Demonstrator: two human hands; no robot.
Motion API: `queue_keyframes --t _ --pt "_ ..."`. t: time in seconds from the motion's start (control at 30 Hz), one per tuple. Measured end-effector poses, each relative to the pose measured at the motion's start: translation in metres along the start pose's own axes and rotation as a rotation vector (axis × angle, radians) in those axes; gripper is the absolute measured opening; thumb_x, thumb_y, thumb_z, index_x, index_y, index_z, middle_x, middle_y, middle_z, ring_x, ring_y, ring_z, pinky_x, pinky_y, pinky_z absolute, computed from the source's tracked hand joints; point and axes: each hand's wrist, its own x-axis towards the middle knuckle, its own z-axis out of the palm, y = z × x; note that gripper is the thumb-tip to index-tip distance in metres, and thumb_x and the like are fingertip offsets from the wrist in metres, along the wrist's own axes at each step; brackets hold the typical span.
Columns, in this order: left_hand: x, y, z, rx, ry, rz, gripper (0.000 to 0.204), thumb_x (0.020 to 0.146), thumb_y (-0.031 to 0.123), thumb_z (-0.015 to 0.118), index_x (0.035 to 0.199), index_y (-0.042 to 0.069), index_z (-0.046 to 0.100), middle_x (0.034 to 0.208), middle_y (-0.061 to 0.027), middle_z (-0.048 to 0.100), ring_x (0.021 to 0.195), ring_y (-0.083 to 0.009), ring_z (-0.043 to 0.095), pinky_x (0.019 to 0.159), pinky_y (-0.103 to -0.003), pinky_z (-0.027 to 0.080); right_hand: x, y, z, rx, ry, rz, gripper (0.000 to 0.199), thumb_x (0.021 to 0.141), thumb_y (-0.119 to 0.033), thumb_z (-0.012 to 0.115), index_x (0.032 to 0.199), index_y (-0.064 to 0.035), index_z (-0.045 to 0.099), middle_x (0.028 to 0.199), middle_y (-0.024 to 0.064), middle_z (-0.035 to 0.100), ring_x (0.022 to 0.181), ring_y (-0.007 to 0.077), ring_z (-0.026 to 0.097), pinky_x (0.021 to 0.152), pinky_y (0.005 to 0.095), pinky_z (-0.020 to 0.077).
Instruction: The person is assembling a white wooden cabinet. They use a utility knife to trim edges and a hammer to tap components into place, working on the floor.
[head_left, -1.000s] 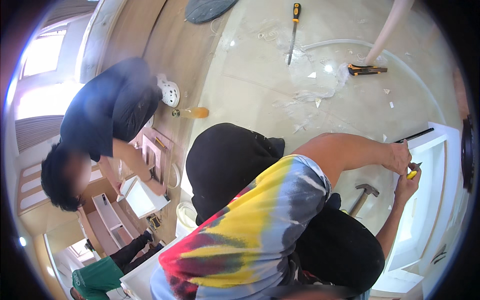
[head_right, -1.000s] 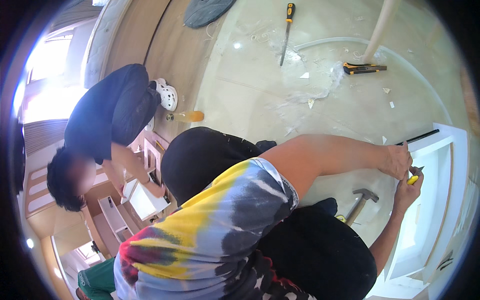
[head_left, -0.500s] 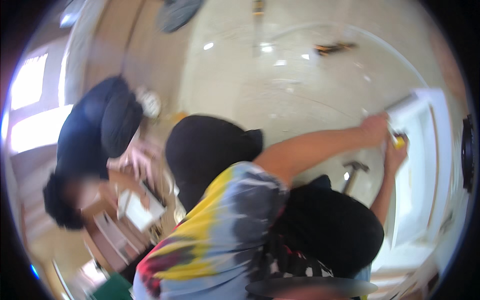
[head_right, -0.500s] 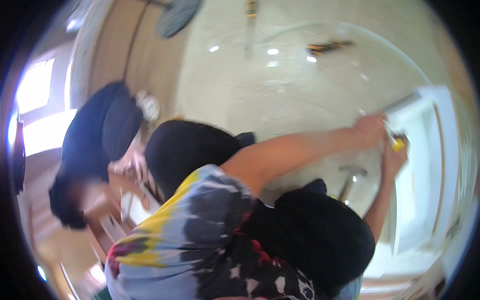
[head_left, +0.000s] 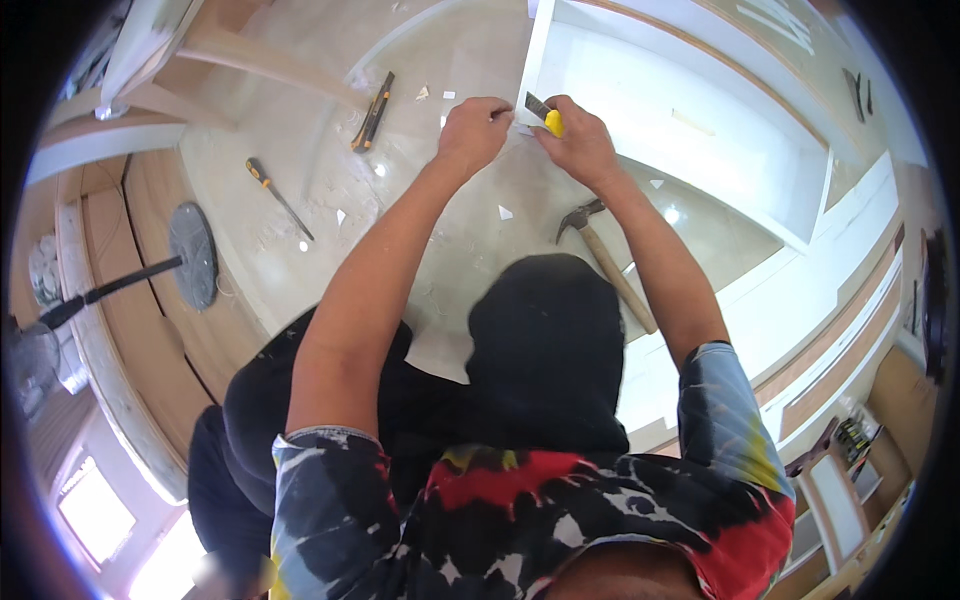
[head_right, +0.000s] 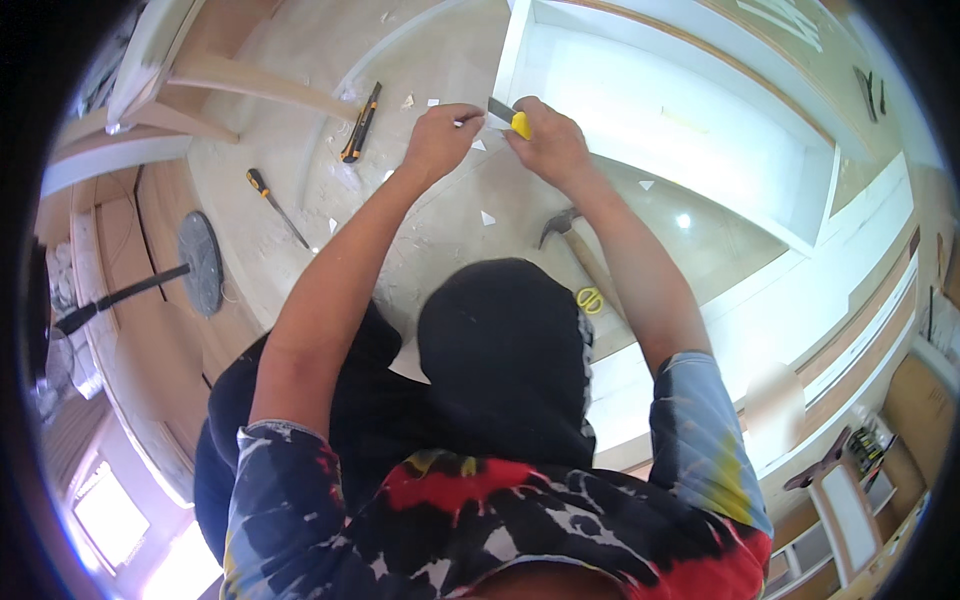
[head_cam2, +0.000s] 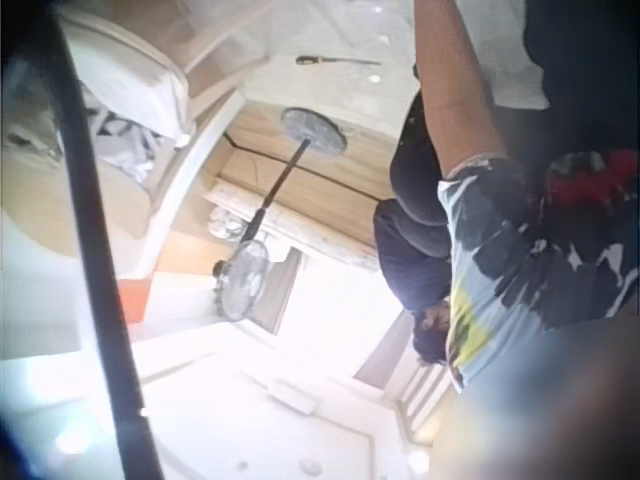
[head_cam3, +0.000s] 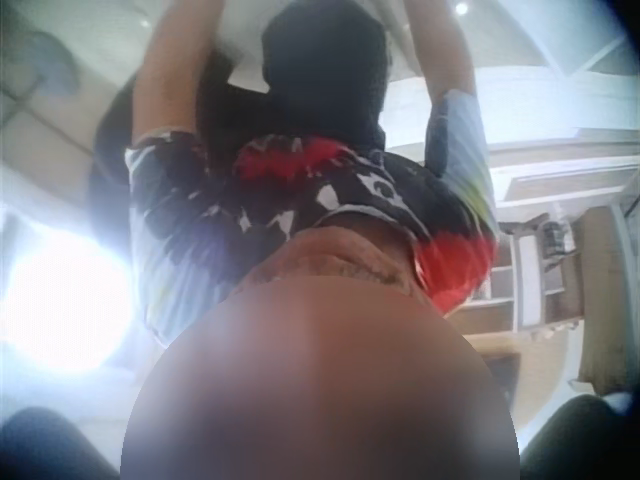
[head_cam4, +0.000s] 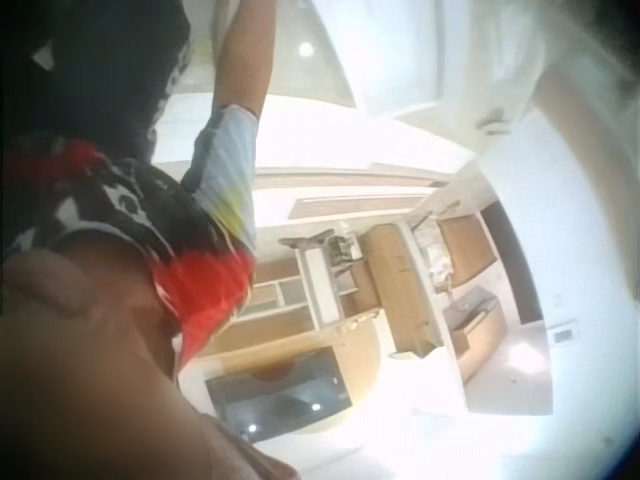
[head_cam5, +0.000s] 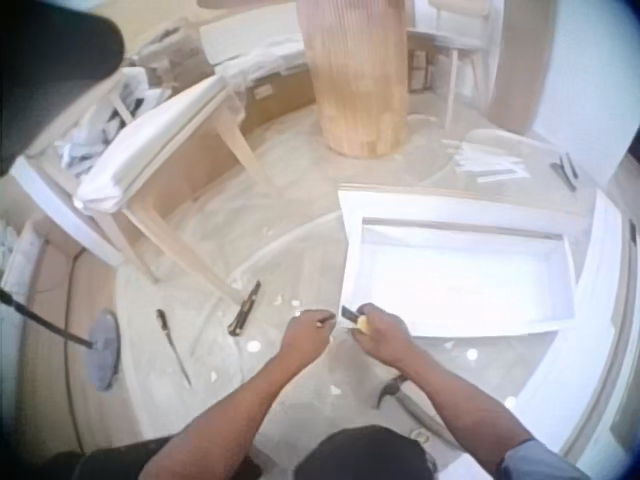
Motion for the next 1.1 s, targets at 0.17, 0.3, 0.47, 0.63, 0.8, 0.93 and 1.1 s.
queue_keyframes --t 0.17,0.3,0.47,0.63,0.8,0.93,1.1 --pt "0.033 -0.004 -0.015 0.247 -0.316 0.275 0.036 0.085 0.021 0.067 0.117 0.004 0.068 0.106 -0.019 0.07 0.096 -0.0355 0.067 0.088 -0.042 0.052 -0.003 -0.009 0.003 0.041 -0.038 0.152 0.046 0.084 -0.026 0.074 0.118 -0.0052 0.052 0.094 0.0218 0.068 0.087 0.0407 0.067 0.077 0.0457 0.0535" --pt "0.063 -0.004 -0.025 0.218 -0.689 0.335 0.038 0.086 0.023 0.067 0.119 0.004 0.067 0.109 -0.0205 0.068 0.1 -0.0356 0.065 0.09 -0.042 0.051 -0.003 -0.013 0.006 0.033 -0.012 0.169 0.049 0.084 -0.027 0.074 0.121 -0.0054 0.05 0.099 0.0222 0.068 0.091 0.0404 0.067 0.081 0.0449 0.0532" --pt "0.073 -0.005 -0.034 0.314 -0.698 0.612 0.035 0.086 0.024 0.067 0.115 0.002 0.066 0.108 -0.0186 0.063 0.102 -0.0351 0.061 0.089 -0.043 0.05 -0.005 -0.014 0.008 0.016 0.013 0.212 0.048 0.084 -0.028 0.075 0.119 -0.0059 0.051 0.101 0.0202 0.068 0.093 0.0399 0.067 0.081 0.0446 0.0531" --pt "0.093 -0.006 -0.032 0.409 -0.73 0.829 0.031 0.088 0.021 0.065 0.112 0.002 0.065 0.106 -0.0164 0.058 0.102 -0.034 0.058 0.086 -0.044 0.049 0.002 -0.014 0.002 0.037 -0.03 0.383 0.043 0.084 -0.027 0.073 0.116 -0.008 0.051 0.093 0.019 0.067 0.089 0.0386 0.067 0.077 0.0456 0.0522" --pt "0.113 0.001 -0.031 0.57 -0.65 1.19 0.017 0.091 0.014 0.055 0.095 0.0 0.064 0.089 -0.0175 0.059 0.086 -0.0363 0.059 0.074 -0.048 0.045 -0.009 -0.037 -0.022 0.143 0.237 0.29 0.044 0.084 -0.031 0.073 0.114 -0.0052 0.054 0.102 0.0208 0.064 0.097 0.0411 0.062 0.083 0.0483 0.0486" --pt "0.095 0.002 -0.016 0.656 -0.671 1.295 0.011 0.09 0.01 0.056 0.091 -0.001 0.06 0.095 -0.0194 0.059 0.088 -0.038 0.059 0.074 -0.049 0.045 -0.044 -0.03 -0.045 -0.107 -0.06 0.561 0.041 0.086 -0.034 0.067 0.11 -0.0029 0.057 0.091 0.0219 0.066 0.09 0.0425 0.064 0.078 0.051 0.05" --pt "0.124 -0.006 -0.025 0.646 -0.682 1.276 0.031 0.089 0.016 0.061 0.107 -0.009 0.06 0.103 -0.0255 0.054 0.094 -0.0447 0.057 0.083 -0.049 0.047 -0.029 -0.048 -0.104 -0.273 -0.05 0.97 0.022 0.078 -0.019 0.062 0.093 -0.0095 0.074 0.094 0.0145 0.072 0.091 0.0341 0.068 0.076 0.0477 0.0532"
